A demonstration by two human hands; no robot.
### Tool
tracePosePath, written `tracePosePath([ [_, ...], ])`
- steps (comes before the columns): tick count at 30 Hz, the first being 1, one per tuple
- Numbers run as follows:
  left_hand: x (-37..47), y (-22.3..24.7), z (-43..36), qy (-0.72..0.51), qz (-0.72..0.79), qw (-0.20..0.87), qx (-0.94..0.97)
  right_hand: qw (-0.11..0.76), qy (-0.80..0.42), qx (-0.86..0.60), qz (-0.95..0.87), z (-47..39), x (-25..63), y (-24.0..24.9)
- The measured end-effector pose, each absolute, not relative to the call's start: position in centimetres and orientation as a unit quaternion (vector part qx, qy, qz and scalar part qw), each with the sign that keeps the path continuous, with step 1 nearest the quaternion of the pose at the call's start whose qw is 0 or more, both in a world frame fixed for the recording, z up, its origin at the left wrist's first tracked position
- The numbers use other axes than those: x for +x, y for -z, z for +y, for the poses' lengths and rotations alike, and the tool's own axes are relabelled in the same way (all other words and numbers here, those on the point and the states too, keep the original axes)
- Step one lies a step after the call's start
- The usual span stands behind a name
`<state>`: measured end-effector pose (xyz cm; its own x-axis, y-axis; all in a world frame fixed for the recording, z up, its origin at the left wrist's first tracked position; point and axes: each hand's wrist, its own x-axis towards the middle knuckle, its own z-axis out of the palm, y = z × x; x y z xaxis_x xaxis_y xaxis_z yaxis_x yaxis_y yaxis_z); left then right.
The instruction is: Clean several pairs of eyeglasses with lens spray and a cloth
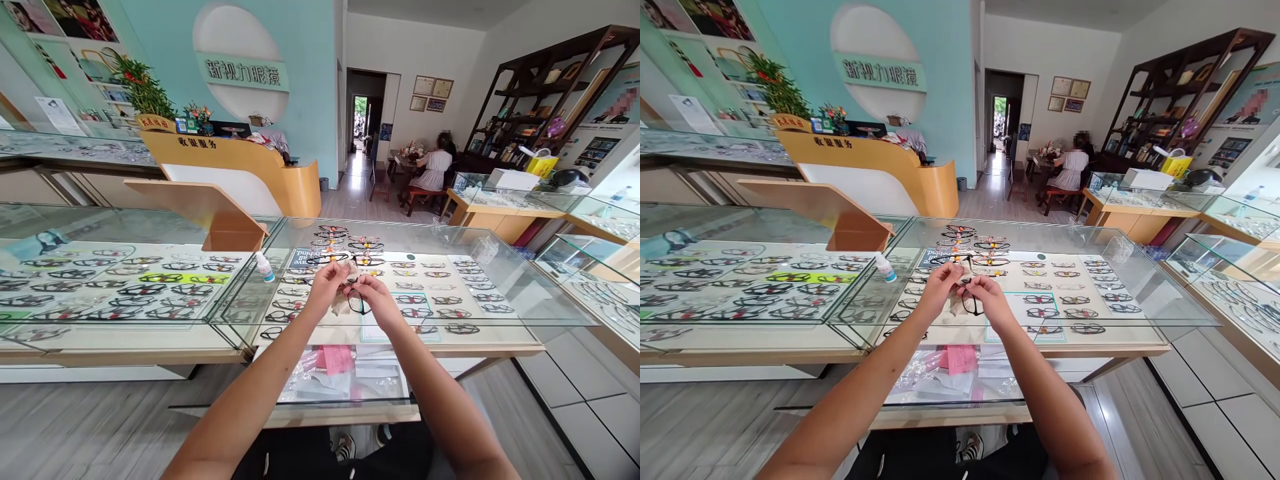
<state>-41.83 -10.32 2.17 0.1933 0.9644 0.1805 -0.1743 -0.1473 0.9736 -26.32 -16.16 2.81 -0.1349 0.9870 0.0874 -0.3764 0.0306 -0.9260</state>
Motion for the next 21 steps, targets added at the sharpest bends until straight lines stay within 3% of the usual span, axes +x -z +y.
tracePosePath([
  [8, -43.2, -2.7, -9.5, -0.357, 0.319, 0.697, 0.534, 0.557, -0.572, -0.364, -0.48, -15.8, -25.7, -2.9],
  [21, -42.7, -2.6, -10.2, -0.414, 0.232, 0.729, 0.493, 0.531, -0.561, -0.368, -0.518, -15.9, -25.9, -2.9],
])
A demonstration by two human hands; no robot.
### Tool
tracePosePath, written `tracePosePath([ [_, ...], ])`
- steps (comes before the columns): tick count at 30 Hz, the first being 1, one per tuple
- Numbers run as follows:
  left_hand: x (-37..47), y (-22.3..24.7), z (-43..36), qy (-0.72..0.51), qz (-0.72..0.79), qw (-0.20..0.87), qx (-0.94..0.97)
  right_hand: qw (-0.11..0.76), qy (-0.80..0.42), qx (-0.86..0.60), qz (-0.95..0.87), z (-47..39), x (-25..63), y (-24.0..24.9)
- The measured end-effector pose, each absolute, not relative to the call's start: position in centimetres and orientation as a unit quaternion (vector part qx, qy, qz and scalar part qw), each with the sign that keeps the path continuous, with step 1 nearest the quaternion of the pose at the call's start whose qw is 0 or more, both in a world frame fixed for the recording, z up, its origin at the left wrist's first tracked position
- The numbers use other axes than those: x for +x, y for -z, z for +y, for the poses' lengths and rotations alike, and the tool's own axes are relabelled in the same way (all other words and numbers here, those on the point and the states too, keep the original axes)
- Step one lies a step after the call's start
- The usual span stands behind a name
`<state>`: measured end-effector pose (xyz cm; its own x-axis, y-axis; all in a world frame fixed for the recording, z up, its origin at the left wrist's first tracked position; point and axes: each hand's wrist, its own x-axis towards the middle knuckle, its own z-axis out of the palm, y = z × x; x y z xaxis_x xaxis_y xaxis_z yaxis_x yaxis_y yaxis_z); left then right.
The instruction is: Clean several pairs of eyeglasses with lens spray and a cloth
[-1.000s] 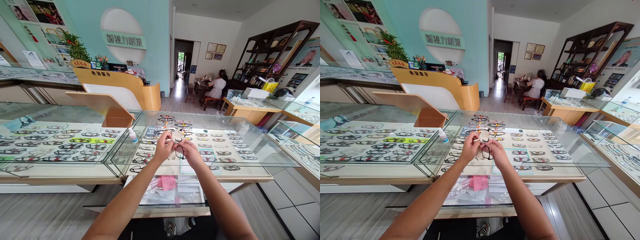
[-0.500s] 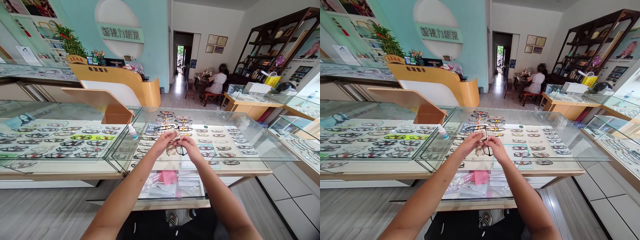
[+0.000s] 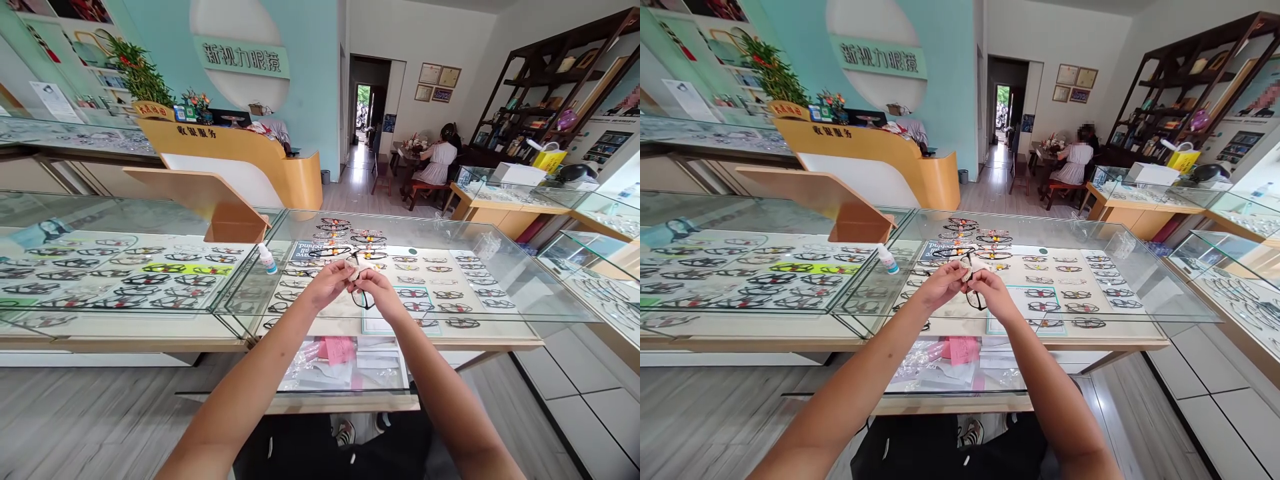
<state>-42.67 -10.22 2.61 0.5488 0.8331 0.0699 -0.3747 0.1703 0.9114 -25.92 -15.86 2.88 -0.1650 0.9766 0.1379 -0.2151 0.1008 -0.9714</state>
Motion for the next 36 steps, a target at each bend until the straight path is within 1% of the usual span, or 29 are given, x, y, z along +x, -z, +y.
tracePosePath([
  [5, -42.6, -2.4, -10.1, -0.425, 0.197, 0.752, 0.463, 0.519, -0.574, -0.368, -0.515, -15.6, -25.9, -2.6],
  [13, -42.3, -2.4, -10.2, -0.457, 0.212, 0.728, 0.466, 0.511, -0.563, -0.382, -0.525, -15.6, -25.9, -2.2],
  [15, -42.3, -2.4, -10.1, -0.48, 0.221, 0.718, 0.452, 0.529, -0.525, -0.407, -0.528, -15.6, -25.9, -1.8],
  [18, -42.3, -2.4, -10.0, -0.504, 0.237, 0.706, 0.436, 0.56, -0.417, -0.473, -0.538, -15.5, -25.9, -1.1],
  [20, -42.2, -2.4, -10.0, -0.502, 0.247, 0.706, 0.434, 0.565, -0.357, -0.507, -0.544, -15.5, -25.9, -0.7],
  [25, -42.0, -2.1, -10.3, -0.484, 0.255, 0.713, 0.437, 0.558, -0.282, -0.526, -0.577, -15.6, -25.8, -1.0],
  [28, -42.0, -1.9, -10.2, -0.477, 0.265, 0.716, 0.437, 0.55, -0.284, -0.499, -0.607, -15.8, -25.7, -1.7],
  [32, -42.4, -2.1, -10.2, -0.448, 0.299, 0.709, 0.455, 0.556, -0.329, -0.464, -0.605, -15.8, -25.7, -2.1],
  [36, -44.8, -3.7, -10.6, -0.414, 0.357, 0.624, 0.559, 0.576, -0.361, -0.475, -0.558, -15.2, -25.4, -1.6],
])
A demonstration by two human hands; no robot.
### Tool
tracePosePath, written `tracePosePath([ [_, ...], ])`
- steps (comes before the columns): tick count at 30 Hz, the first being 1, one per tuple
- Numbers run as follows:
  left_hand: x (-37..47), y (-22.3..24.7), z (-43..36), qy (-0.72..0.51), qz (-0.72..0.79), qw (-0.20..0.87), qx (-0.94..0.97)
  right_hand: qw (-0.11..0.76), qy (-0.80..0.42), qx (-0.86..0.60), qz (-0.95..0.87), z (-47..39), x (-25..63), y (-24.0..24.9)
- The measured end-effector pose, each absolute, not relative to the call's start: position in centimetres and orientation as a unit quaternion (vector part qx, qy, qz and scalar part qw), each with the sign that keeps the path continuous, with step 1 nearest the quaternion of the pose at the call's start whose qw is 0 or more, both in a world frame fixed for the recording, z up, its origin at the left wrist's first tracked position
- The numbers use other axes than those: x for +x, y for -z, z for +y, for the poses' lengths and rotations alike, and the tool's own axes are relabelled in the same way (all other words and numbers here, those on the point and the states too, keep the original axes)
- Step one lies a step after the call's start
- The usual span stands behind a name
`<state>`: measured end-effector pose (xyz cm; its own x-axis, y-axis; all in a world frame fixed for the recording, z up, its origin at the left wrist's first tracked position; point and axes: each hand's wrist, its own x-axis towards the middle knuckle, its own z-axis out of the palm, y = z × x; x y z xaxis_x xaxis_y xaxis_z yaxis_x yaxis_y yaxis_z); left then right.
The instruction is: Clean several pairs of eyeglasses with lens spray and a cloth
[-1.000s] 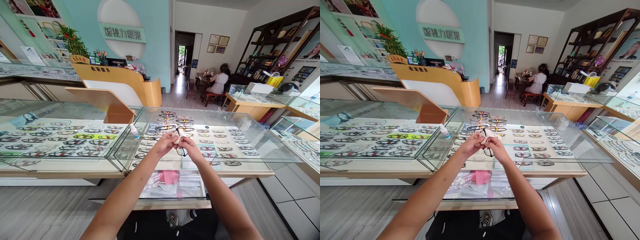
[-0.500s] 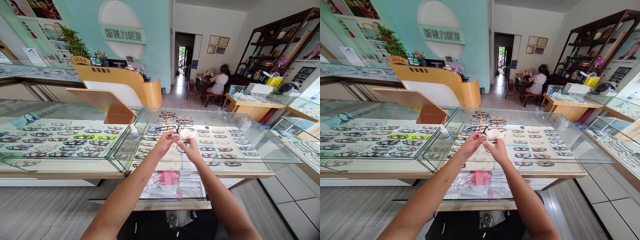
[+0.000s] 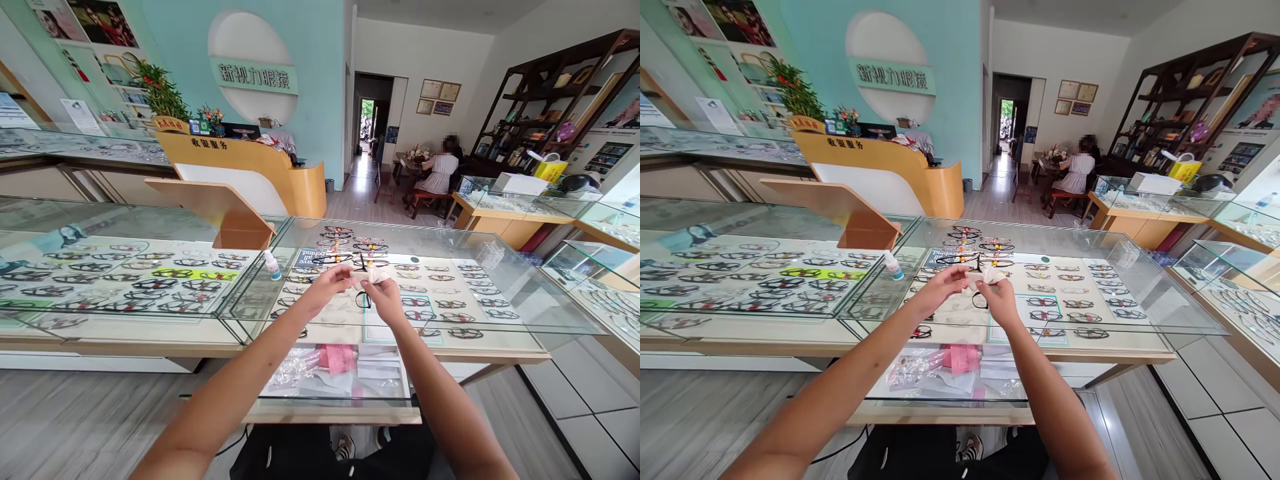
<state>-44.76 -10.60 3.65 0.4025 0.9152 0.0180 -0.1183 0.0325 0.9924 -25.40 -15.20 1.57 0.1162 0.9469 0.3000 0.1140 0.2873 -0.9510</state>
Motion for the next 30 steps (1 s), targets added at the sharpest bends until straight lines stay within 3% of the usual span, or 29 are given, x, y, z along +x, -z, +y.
tracePosePath([
  [9, -55.3, -7.0, -14.4, -0.358, 0.465, 0.483, 0.649, 0.564, -0.373, -0.494, -0.547, -14.6, -25.0, 0.0],
  [30, -64.1, -7.0, -26.5, -0.352, 0.54, 0.453, 0.615, 0.559, -0.39, -0.469, -0.562, -14.8, -24.8, 1.0],
])
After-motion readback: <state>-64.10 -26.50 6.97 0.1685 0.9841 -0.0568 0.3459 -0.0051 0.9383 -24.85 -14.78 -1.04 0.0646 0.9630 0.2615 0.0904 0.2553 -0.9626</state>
